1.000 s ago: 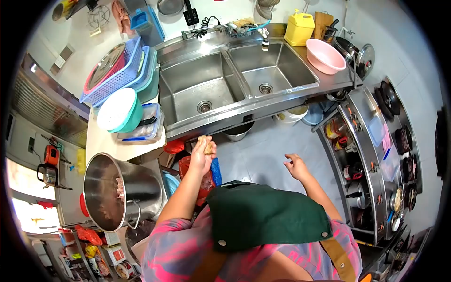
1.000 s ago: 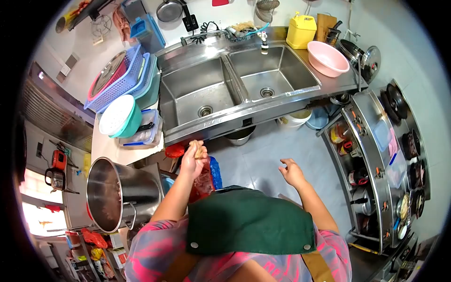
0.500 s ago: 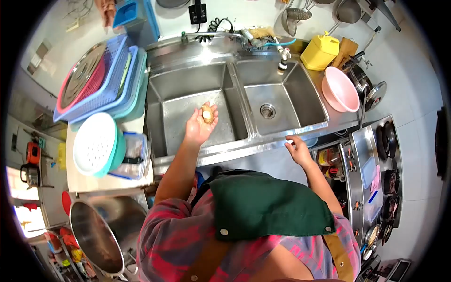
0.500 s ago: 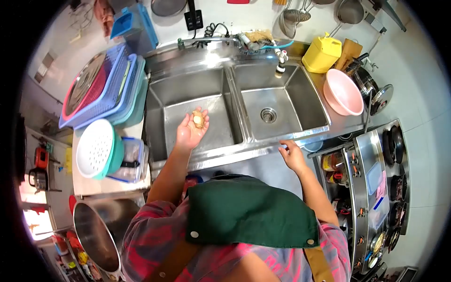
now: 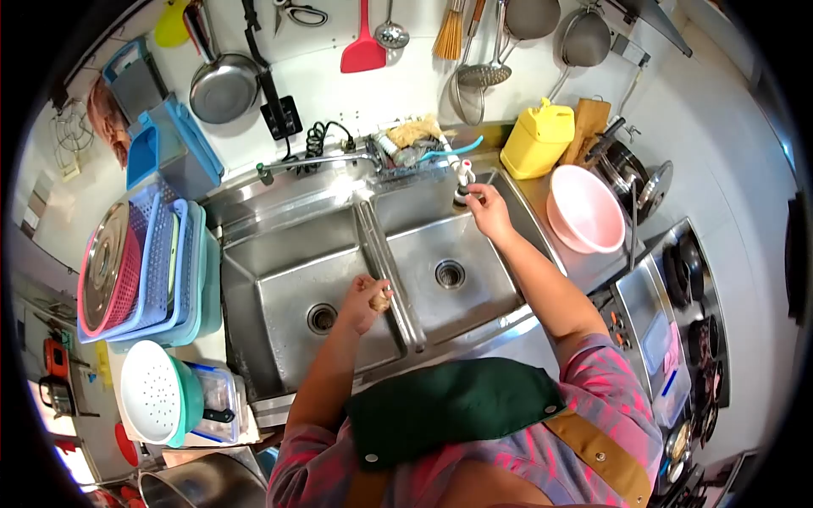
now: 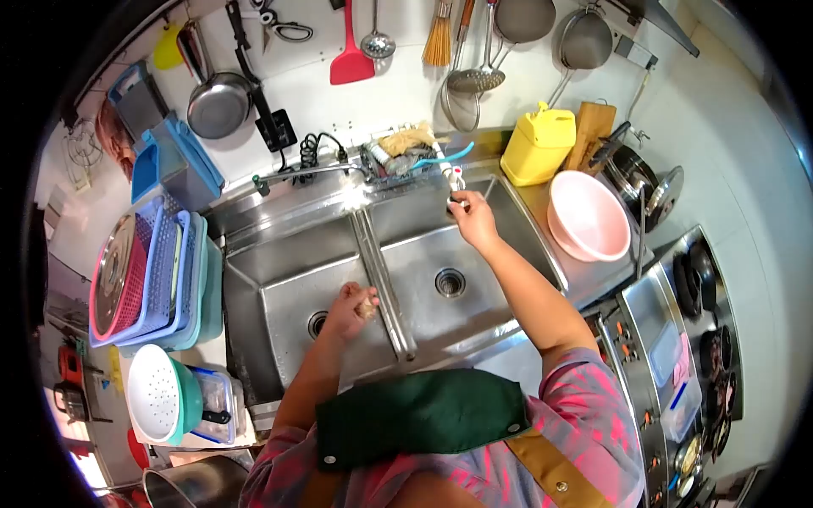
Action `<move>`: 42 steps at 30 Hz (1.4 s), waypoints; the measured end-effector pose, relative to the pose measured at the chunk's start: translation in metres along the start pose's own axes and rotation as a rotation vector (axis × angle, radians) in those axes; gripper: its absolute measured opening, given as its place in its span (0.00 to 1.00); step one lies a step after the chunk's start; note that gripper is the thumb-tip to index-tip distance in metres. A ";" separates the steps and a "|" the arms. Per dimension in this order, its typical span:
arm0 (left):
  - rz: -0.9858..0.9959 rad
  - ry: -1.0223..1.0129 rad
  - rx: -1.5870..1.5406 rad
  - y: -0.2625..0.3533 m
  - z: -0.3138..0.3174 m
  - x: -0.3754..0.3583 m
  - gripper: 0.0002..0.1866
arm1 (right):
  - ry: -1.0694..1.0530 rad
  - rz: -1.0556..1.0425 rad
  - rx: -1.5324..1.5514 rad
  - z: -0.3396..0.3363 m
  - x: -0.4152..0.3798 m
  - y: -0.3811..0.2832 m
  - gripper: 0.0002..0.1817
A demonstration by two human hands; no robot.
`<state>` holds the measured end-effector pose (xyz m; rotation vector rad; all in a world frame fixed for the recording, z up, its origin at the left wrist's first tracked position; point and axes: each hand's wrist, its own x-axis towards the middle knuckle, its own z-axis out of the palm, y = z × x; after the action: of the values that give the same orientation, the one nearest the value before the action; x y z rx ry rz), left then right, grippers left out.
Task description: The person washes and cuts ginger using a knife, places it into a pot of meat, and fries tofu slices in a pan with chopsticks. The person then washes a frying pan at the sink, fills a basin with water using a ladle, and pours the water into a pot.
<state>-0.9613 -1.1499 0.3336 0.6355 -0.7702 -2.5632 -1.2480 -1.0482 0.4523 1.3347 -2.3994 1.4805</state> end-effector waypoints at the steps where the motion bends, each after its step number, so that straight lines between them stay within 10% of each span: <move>1: 0.007 -0.024 0.022 -0.011 0.003 0.013 0.09 | 0.030 0.016 -0.010 -0.001 0.020 0.011 0.15; 6: -0.081 -0.173 -0.079 -0.078 0.024 0.098 0.12 | -0.051 0.042 -0.002 -0.015 0.068 0.056 0.22; 13: -0.028 0.137 -0.499 -0.125 0.093 0.229 0.22 | -0.346 -0.269 -0.022 -0.028 0.102 0.086 0.19; 23: -0.038 0.328 0.136 -0.153 0.112 0.318 0.05 | -0.642 -0.563 -0.067 -0.052 0.134 0.090 0.19; 27: 0.004 0.415 0.344 -0.142 0.139 0.305 0.02 | -0.644 -0.411 0.073 -0.050 0.126 0.096 0.15; 31: 0.035 0.410 -0.217 -0.137 0.148 0.301 0.06 | -0.654 -0.316 0.138 -0.049 0.125 0.092 0.15; 38: 0.083 0.334 0.382 -0.161 0.150 0.290 0.02 | -0.553 -0.253 0.321 -0.057 0.106 0.103 0.18; 42: 0.010 0.419 0.232 -0.158 0.132 0.296 0.14 | -0.452 -0.148 0.363 -0.062 0.100 0.107 0.17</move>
<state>-1.3094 -1.1146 0.2476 1.1895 -0.9175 -2.2313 -1.4065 -1.0477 0.4514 2.0754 -2.2528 1.7938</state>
